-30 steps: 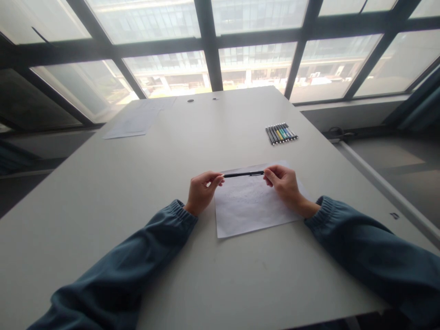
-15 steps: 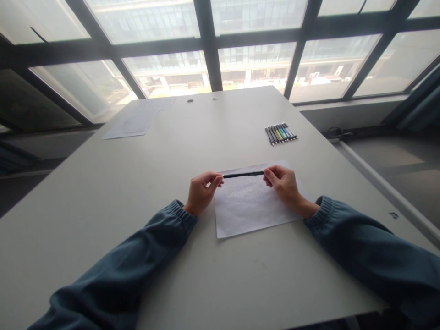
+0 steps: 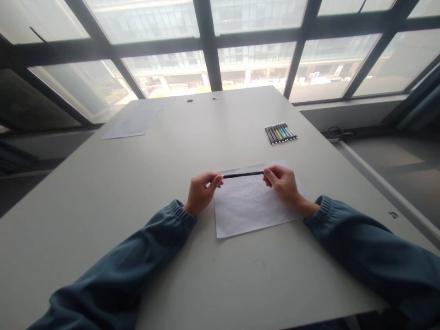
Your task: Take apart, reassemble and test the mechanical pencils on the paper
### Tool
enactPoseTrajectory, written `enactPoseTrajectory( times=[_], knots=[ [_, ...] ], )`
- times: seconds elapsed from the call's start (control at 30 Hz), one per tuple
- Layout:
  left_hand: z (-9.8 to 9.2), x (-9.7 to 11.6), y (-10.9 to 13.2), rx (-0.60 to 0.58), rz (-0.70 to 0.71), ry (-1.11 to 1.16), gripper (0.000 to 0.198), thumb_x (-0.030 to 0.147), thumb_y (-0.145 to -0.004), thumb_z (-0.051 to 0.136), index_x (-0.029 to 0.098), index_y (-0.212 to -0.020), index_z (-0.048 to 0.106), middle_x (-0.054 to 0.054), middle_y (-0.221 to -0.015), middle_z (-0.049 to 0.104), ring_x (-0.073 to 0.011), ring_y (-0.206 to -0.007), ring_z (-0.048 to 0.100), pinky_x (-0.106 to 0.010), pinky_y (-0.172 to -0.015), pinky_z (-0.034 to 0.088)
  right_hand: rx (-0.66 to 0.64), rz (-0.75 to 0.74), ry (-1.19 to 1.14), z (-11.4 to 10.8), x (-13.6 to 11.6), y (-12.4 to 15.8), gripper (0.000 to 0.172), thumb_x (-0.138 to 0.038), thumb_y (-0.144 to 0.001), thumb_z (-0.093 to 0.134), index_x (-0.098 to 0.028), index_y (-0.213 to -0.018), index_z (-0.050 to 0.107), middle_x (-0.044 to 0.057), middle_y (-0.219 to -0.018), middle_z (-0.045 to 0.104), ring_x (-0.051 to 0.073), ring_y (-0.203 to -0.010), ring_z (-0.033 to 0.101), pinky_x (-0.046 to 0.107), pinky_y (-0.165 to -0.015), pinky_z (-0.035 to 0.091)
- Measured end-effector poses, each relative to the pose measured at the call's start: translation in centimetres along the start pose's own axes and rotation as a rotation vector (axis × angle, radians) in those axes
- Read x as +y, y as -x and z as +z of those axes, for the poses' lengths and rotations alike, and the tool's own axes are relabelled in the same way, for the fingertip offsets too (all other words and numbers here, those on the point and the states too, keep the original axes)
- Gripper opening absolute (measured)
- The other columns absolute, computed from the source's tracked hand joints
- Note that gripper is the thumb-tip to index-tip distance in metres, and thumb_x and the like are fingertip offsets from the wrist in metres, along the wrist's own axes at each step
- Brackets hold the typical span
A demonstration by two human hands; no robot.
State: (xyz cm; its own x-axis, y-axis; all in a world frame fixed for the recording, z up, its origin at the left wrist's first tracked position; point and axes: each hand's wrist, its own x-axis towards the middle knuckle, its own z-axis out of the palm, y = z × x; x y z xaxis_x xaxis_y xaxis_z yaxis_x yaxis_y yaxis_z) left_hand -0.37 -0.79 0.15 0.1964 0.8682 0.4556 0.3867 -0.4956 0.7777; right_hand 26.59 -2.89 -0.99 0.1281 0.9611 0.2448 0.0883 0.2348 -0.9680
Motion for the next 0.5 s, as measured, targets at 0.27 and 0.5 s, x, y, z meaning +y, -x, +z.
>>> enactPoseTrajectory(
  times=[0.27,0.5],
  knots=[
    [-0.01,-0.01,-0.02,-0.007,-0.007,0.003,0.035,0.044,-0.094,0.062,0.016,-0.076,0.073,-0.004,-0.069,0.073,-0.0134,-0.062,0.067,-0.024,-0.060,0.054,-0.012,-0.007,-0.008,0.03,-0.10,-0.02,0.040,-0.053,-0.087,0.069,-0.017,-0.071,0.067,0.002,-0.060,0.062,0.012,-0.052,0.052,0.025,-0.048,0.039],
    [-0.01,0.13,-0.03,-0.016,-0.010,0.005,0.036,0.044,-0.095,0.062,0.016,-0.075,0.072,-0.004,-0.068,0.072,-0.0131,-0.061,0.067,-0.023,-0.060,0.053,-0.012,-0.010,-0.005,0.04,-0.21,0.04,0.041,-0.054,-0.087,0.069,-0.017,-0.070,0.066,0.002,-0.060,0.062,0.012,-0.052,0.052,0.024,-0.049,0.040]
  ],
)
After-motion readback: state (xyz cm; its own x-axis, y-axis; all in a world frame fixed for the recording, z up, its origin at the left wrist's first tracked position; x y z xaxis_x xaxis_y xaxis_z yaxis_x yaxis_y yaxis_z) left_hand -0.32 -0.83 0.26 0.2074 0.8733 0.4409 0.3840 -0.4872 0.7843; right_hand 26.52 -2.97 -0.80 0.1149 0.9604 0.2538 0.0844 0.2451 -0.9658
